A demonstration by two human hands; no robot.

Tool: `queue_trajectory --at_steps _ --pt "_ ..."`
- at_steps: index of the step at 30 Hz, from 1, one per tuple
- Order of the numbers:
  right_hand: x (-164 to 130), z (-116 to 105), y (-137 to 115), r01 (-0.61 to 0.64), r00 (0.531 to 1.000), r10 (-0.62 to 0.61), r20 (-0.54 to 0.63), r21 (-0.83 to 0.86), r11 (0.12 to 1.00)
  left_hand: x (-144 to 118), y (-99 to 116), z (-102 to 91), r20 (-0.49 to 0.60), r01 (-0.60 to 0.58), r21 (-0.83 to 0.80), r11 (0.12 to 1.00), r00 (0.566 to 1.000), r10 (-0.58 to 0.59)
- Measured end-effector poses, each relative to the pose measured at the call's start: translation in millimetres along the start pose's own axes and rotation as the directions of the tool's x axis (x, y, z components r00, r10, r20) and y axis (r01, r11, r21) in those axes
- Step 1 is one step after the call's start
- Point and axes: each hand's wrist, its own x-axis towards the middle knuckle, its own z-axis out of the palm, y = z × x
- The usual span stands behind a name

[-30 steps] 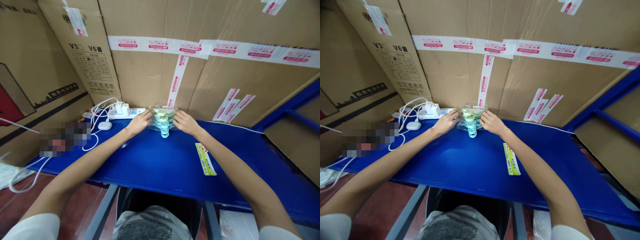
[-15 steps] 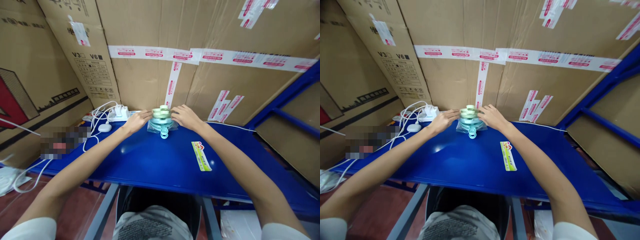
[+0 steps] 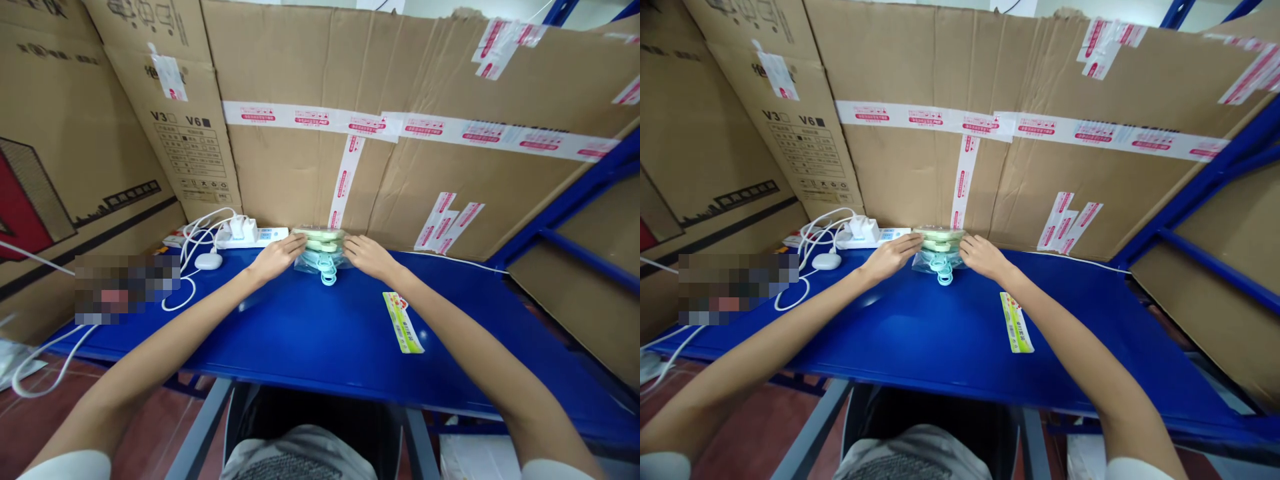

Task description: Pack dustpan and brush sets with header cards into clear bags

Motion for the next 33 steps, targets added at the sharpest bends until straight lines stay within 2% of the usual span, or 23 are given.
queue_trajectory --at_steps 4,10,15,17,22,27,33 --pt "4 -1 7 0.001 1.000 -0.001 -0.001 0.018 1.000 13 -11 -2.3 0.044 0.014 -0.067 0.998 0.999 -0.011" --pt "16 -31 23 0.056 0.998 -0.058 0.010 0.091 0.994 22 -25 -29.5 0.080 -0.013 -0.174 0.985 0.996 0.028" --pt "23 -48 34 0.029 0.998 -0.021 -0.052 0.167 0.985 31 -23 -51.5 -0.011 -0.041 -0.229 0.973 0.999 0.040" --pt "25 -55 38 0.033 0.998 -0.024 -0.055 0.187 0.982 40 -22 -60.4 -0.055 -0.069 -0.254 0.965 0.997 0.057" --pt "25 -84 40 0.005 0.992 0.020 -0.127 0.192 0.981 66 -20 -83.6 -0.179 -0.061 -0.281 0.958 0.984 0.010" --pt "21 -109 35 -0.027 0.984 0.070 -0.161 0.252 0.967 78 -11 -98.3 -0.219 0.059 -0.281 0.958 0.968 -0.124" --pt "12 -133 37 -0.072 0.970 0.133 -0.204 0.284 0.956 82 2 -119.5 -0.251 0.093 -0.288 0.953 0.953 -0.169"
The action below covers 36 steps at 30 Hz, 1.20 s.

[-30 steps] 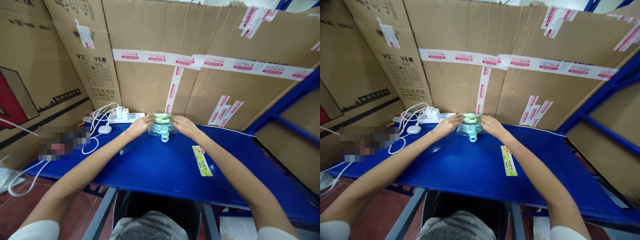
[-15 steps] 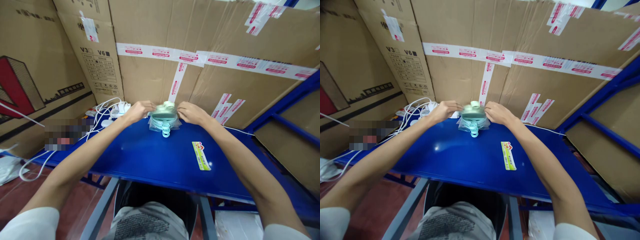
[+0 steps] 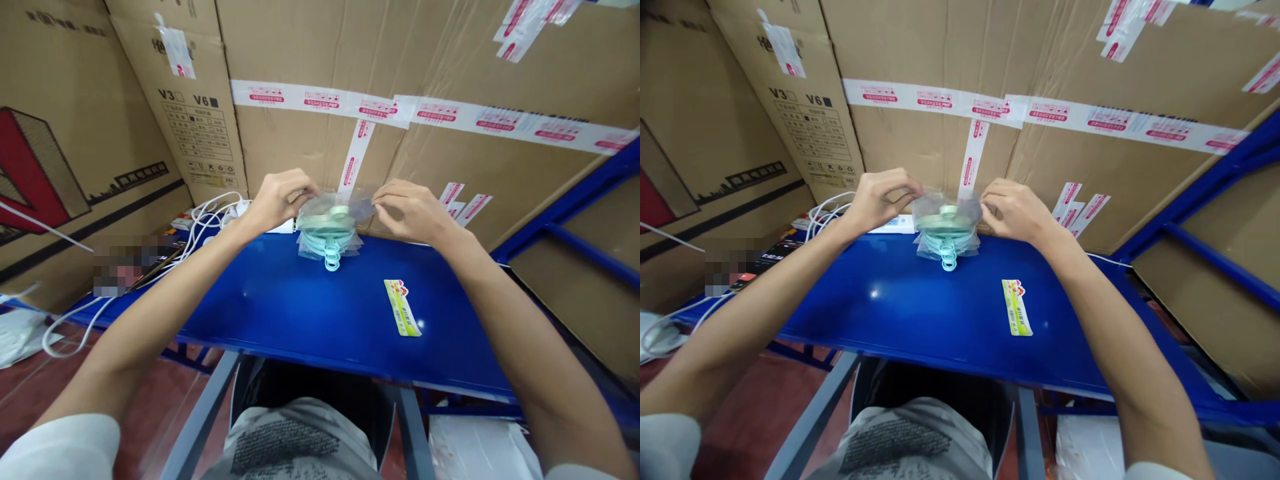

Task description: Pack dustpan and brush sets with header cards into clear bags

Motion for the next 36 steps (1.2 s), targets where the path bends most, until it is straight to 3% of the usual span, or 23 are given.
queue_trajectory --at_steps 4,7,11,14,19,21,23,26,28,29,30,33,36 --pt "2 -11 -10 -0.088 0.995 0.085 -0.053 -0.044 0.995 9 9 -9.0 -0.011 0.015 -0.018 1.000 1.000 -0.015" --pt "11 -3 -29 -0.128 0.989 0.123 -0.085 -0.050 0.990 11 14 -7.2 -0.001 0.011 -0.027 1.000 1.000 -0.011" --pt "21 21 -43 -0.197 0.980 0.197 0.027 0.009 0.980 3 21 -0.2 0.041 -0.007 -0.053 0.999 0.999 0.009" --pt "22 23 -38 -0.296 0.951 0.287 0.118 0.070 0.953 -3 29 1.1 0.025 -0.036 -0.083 0.996 0.999 0.038" --pt "25 -27 -35 -0.409 0.877 0.336 0.343 0.167 0.897 10 44 -0.8 -0.081 -0.111 -0.003 0.994 0.991 0.111" --pt "25 -53 -38 -0.432 0.857 0.356 0.372 0.145 0.890 22 49 -1.4 -0.144 -0.112 0.036 0.993 0.983 0.116" --pt "19 -73 -39 -0.448 0.859 0.414 0.302 0.052 0.892 31 50 -1.2 -0.200 -0.081 0.029 0.996 0.976 0.085" --pt "-7 -80 -36 -0.500 0.860 0.510 -0.018 -0.228 0.835 26 44 4.8 -0.224 -0.006 -0.037 0.999 0.975 -0.002" --pt "-38 -67 -32 -0.535 0.844 0.485 -0.230 -0.429 0.728 8 36 15.0 -0.189 0.028 -0.072 0.997 0.981 -0.041" --pt "-57 -55 -29 -0.523 0.851 0.453 -0.266 -0.508 0.684 -5 31 21.8 -0.160 0.041 -0.084 0.996 0.986 -0.054" --pt "-77 -41 -25 -0.481 0.873 0.428 -0.235 -0.562 0.673 -19 27 29.3 -0.123 0.061 -0.092 0.994 0.990 -0.072" --pt "-137 5 -11 -0.305 0.920 0.392 0.011 -0.608 0.733 -60 15 51.2 -0.029 0.134 -0.108 0.985 0.990 -0.138" --pt "-177 41 6 -0.269 0.887 0.431 0.163 -0.577 0.771 -89 6 66.0 -0.014 0.222 -0.123 0.967 0.974 -0.225"
